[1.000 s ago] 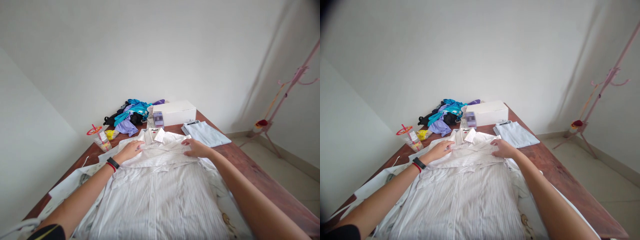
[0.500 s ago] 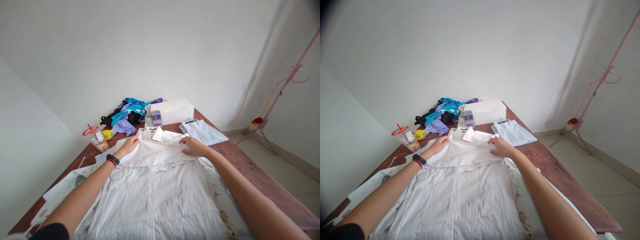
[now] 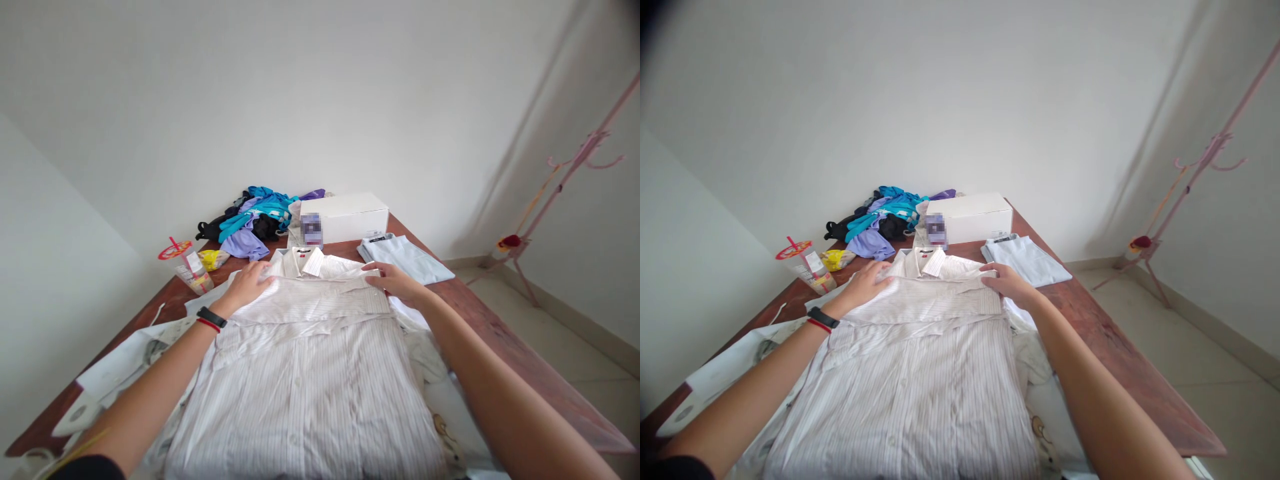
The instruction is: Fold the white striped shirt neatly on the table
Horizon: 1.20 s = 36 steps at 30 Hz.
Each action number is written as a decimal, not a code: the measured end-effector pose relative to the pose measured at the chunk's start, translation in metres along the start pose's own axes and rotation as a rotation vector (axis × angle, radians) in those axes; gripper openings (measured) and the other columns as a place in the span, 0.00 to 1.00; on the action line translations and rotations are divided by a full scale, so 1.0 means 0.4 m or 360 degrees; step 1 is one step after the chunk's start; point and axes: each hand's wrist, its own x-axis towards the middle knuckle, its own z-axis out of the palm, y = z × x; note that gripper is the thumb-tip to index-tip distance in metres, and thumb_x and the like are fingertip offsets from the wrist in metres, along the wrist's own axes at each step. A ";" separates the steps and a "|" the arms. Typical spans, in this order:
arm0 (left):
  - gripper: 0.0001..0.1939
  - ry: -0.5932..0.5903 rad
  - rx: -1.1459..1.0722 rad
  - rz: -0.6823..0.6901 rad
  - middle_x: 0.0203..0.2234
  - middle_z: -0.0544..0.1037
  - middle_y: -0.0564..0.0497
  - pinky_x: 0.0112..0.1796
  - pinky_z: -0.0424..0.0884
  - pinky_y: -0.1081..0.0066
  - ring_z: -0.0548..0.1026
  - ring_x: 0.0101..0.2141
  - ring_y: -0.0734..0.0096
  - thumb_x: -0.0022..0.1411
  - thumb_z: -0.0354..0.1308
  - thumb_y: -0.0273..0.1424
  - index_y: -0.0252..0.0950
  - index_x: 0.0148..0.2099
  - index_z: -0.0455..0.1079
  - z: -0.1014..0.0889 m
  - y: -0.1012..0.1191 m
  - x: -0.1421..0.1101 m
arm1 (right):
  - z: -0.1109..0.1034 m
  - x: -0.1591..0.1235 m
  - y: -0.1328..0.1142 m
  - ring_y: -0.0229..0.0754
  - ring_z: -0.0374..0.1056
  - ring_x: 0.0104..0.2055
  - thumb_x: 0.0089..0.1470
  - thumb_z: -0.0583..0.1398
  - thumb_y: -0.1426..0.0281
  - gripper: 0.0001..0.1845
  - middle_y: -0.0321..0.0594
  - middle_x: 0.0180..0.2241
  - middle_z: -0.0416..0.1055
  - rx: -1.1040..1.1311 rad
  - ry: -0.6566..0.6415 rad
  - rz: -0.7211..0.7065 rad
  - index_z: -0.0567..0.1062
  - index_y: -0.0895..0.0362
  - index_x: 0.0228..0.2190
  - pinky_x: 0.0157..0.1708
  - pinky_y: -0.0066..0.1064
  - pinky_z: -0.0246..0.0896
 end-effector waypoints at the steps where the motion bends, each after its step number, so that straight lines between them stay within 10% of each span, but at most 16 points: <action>1: 0.29 0.0013 0.0067 0.0039 0.59 0.74 0.38 0.59 0.65 0.53 0.71 0.59 0.46 0.68 0.55 0.48 0.36 0.63 0.68 -0.010 0.002 -0.021 | 0.002 0.006 0.007 0.38 0.65 0.29 0.57 0.64 0.64 0.21 0.34 0.30 0.66 -0.0021 0.0038 -0.0008 0.75 0.55 0.52 0.24 0.26 0.58; 10: 0.38 -0.0579 0.0374 -0.0034 0.76 0.44 0.46 0.68 0.48 0.46 0.47 0.73 0.46 0.73 0.45 0.57 0.47 0.77 0.51 -0.013 0.014 -0.254 | 0.014 0.030 0.049 0.35 0.62 0.26 0.58 0.64 0.66 0.19 0.34 0.33 0.64 -0.0354 0.0150 -0.0079 0.74 0.54 0.51 0.23 0.24 0.58; 22: 0.59 -0.0719 0.0204 -0.0475 0.75 0.35 0.38 0.66 0.47 0.39 0.37 0.72 0.24 0.54 0.61 0.67 0.43 0.78 0.49 -0.021 -0.007 -0.230 | 0.004 0.037 0.060 0.37 0.68 0.21 0.54 0.68 0.61 0.17 0.33 0.27 0.73 -0.0898 0.0259 -0.0082 0.74 0.56 0.41 0.25 0.28 0.61; 36: 0.52 -0.0336 0.0242 -0.0322 0.75 0.45 0.36 0.68 0.38 0.43 0.40 0.73 0.34 0.58 0.62 0.61 0.40 0.75 0.58 -0.017 0.048 -0.283 | -0.003 -0.002 0.011 0.48 0.75 0.27 0.57 0.66 0.52 0.25 0.41 0.16 0.72 -0.1225 0.0118 0.0193 0.68 0.52 0.17 0.31 0.33 0.62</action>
